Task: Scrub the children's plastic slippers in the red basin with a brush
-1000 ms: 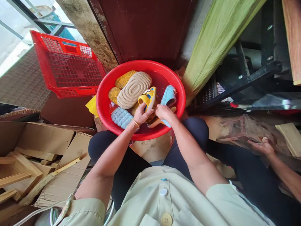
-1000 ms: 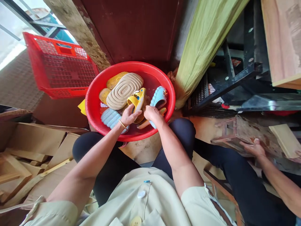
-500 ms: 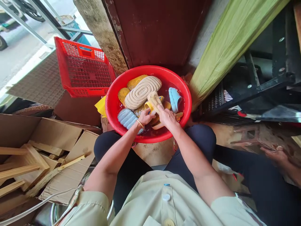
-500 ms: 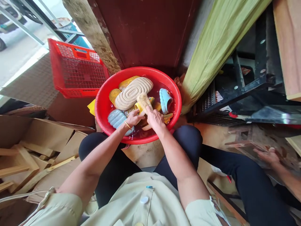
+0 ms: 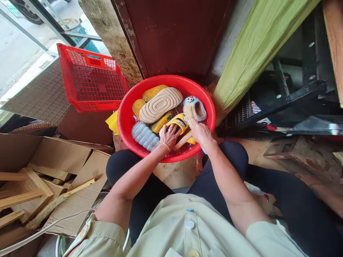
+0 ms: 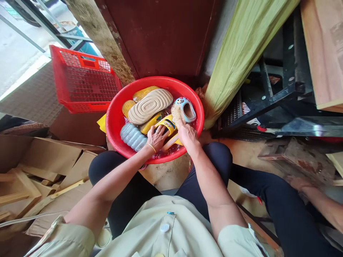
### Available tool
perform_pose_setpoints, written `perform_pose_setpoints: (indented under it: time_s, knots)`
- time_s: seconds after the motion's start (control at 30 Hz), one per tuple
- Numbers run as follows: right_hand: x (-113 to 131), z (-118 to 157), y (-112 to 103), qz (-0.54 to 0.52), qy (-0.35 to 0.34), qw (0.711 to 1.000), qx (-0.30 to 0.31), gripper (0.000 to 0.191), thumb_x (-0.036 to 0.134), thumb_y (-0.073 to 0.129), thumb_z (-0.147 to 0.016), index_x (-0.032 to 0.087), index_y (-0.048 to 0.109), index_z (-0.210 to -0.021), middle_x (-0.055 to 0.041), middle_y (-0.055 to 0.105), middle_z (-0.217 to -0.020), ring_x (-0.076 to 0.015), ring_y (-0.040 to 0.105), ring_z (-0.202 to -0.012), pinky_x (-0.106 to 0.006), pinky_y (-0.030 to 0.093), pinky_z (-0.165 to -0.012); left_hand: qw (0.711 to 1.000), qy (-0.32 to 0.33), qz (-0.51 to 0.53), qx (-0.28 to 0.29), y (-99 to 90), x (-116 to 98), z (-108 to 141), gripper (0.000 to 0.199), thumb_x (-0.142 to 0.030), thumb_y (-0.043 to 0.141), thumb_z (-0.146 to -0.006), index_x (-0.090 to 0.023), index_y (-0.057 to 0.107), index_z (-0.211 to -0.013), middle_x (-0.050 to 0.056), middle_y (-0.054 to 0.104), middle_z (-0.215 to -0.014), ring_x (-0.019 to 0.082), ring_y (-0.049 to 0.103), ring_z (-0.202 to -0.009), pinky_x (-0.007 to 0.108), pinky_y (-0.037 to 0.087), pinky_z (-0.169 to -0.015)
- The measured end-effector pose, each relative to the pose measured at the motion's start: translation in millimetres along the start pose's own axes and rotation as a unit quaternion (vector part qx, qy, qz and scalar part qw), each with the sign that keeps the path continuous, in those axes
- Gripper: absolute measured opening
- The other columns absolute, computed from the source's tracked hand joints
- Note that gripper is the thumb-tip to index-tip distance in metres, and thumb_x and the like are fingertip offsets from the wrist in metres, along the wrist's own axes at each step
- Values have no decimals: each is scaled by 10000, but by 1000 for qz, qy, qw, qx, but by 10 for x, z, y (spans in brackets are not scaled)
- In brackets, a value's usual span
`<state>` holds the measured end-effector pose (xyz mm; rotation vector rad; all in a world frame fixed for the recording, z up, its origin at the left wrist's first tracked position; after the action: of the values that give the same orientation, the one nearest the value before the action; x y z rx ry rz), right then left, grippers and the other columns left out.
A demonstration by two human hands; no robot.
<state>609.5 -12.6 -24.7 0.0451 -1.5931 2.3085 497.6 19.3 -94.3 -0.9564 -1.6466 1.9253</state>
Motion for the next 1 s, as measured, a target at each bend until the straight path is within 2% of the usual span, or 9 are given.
perform_pose_setpoints:
  time_s: [0.1,0.33,0.43,0.53,0.63,0.7,0.73,0.87,1.0]
  knots:
    - [125,-49,31,10,-26,1000,15,561,321,344,-1092,257,331,-1649,-205,700,-1333,-325,689,-1205,-424,520,-974,999,30,-22,16,46,-97,50,550,-137,332,-1007,-253,561,-1493,122,451,-1640,291,314,-1570,644,136,-1288]
    - [5,-1,158,27,3,996,84,591,253,436,-1042,219,374,-1629,-220,699,-1337,-331,675,-1232,-423,501,-990,1000,-26,-14,5,-2,113,28,542,-116,370,-984,-269,583,-1458,153,465,-1625,315,356,-1545,690,216,-1219]
    - [-1,101,74,8,-17,998,57,581,294,377,-1069,228,335,-1645,-180,735,-1288,-302,700,-1177,-386,506,-960,1000,-26,-4,2,-19,47,-2,511,-158,433,-977,-241,572,-1461,191,457,-1619,351,356,-1536,692,282,-1171]
    - [117,133,-3,-2,-45,999,5,567,314,302,-1093,262,303,-1658,-161,715,-1335,-295,692,-1188,-384,504,-959,999,17,35,-16,-93,-50,-16,452,-237,518,-947,-204,635,-1383,210,536,-1543,393,424,-1476,679,353,-1131]
    - [168,68,78,19,-38,999,18,579,312,346,-1085,288,306,-1662,-181,707,-1333,-328,696,-1186,-427,504,-962,983,108,147,-36,-252,-29,1,382,-333,558,-924,-206,719,-1246,154,710,-1301,347,598,-1296,555,460,-1097]
    - [114,-4,101,22,-14,999,18,618,336,426,-1069,246,300,-1667,-217,704,-1320,-348,693,-1196,-434,498,-976,968,88,217,-86,-431,237,-6,407,-333,524,-935,-206,705,-1277,115,746,-1213,293,665,-1188,449,512,-1054]
    - [84,-36,95,18,-6,1000,13,659,370,480,-1055,210,299,-1668,-239,701,-1317,-355,689,-1207,-427,495,-985,966,38,224,-126,-523,446,-10,430,-313,511,-935,-199,683,-1312,115,741,-1230,286,670,-1177,432,513,-1051]
    - [-1,-99,97,10,12,1000,10,789,450,593,-1008,119,297,-1660,-288,687,-1326,-367,677,-1236,-405,492,-1003,960,-168,119,-192,-746,1067,17,517,-297,602,-879,-187,628,-1383,182,646,-1388,386,573,-1307,559,418,-1129]
    - [2,-51,168,17,13,999,34,658,250,447,-1045,139,274,-1670,-268,681,-1351,-345,680,-1229,-417,497,-990,938,-243,84,-233,-1005,1437,3,668,-445,667,-875,-211,527,-1486,194,520,-1519,432,437,-1436,605,319,-1190]
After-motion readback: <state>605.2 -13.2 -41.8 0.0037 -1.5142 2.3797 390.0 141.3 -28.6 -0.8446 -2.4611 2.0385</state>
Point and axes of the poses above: each hand's wrist, its own z-axis away from the middle knuckle, its own y-axis out of the palm, x = y × z, the point moved 10 cm from there along -z, towards the middle knuckle
